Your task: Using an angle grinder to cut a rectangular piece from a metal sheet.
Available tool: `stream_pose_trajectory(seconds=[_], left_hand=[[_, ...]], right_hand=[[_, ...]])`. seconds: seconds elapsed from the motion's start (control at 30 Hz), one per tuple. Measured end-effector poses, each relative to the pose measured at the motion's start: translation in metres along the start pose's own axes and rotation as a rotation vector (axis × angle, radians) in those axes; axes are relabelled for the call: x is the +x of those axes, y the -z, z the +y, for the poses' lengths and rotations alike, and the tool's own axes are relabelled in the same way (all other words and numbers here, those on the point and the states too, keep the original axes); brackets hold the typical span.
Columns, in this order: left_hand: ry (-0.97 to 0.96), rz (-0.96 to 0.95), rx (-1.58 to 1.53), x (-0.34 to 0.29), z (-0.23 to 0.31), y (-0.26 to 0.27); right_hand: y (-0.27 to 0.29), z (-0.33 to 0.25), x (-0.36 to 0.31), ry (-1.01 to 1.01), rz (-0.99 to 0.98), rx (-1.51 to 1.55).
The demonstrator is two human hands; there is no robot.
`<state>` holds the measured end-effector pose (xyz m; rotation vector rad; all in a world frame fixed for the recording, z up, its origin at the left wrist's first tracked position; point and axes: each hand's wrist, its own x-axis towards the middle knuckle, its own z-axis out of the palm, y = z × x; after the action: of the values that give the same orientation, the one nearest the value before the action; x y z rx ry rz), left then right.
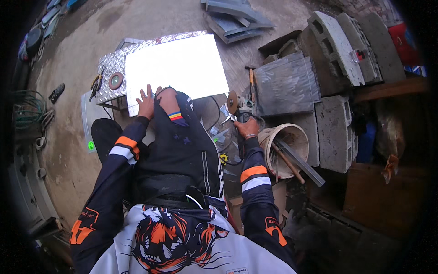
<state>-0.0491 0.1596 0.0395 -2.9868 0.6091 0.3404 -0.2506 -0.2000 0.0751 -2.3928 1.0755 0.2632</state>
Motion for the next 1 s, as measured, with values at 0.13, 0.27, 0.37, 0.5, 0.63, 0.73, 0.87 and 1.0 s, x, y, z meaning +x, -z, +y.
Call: stream_pose_trajectory(seconds=[0.13, 0.27, 0.37, 0.5, 0.63, 0.73, 0.87, 1.0], left_hand=[[-0.005, -0.017, 0.146, 0.014, -0.007, -0.004], [-0.009, -0.055, 0.219, 0.019, -0.010, -0.007], [0.011, -0.087, 0.220, 0.021, -0.001, -0.004], [0.077, -0.180, 0.069, 0.025, -0.003, 0.005], [0.110, -0.252, -0.017, 0.031, 0.009, 0.011], [0.112, -0.268, -0.002, 0.035, 0.005, 0.007], [0.082, -0.229, 0.109, 0.037, 0.000, -0.005], [0.105, -0.204, 0.102, 0.038, -0.005, -0.014]], right_hand=[[-0.005, -0.002, -0.002, -0.009, -0.007, 0.037], [-0.009, -0.010, 0.000, 0.033, -0.063, 0.096], [-0.012, -0.017, 0.000, 0.019, -0.083, 0.020], [-0.014, -0.028, 0.000, 0.067, -0.059, 0.019], [-0.019, -0.022, 0.005, 0.046, -0.031, 0.029], [-0.022, -0.020, 0.005, 0.074, -0.008, 0.028], [-0.021, -0.025, 0.003, 0.061, -0.015, 0.010], [-0.020, -0.031, 0.003, 0.061, -0.022, -0.025]])
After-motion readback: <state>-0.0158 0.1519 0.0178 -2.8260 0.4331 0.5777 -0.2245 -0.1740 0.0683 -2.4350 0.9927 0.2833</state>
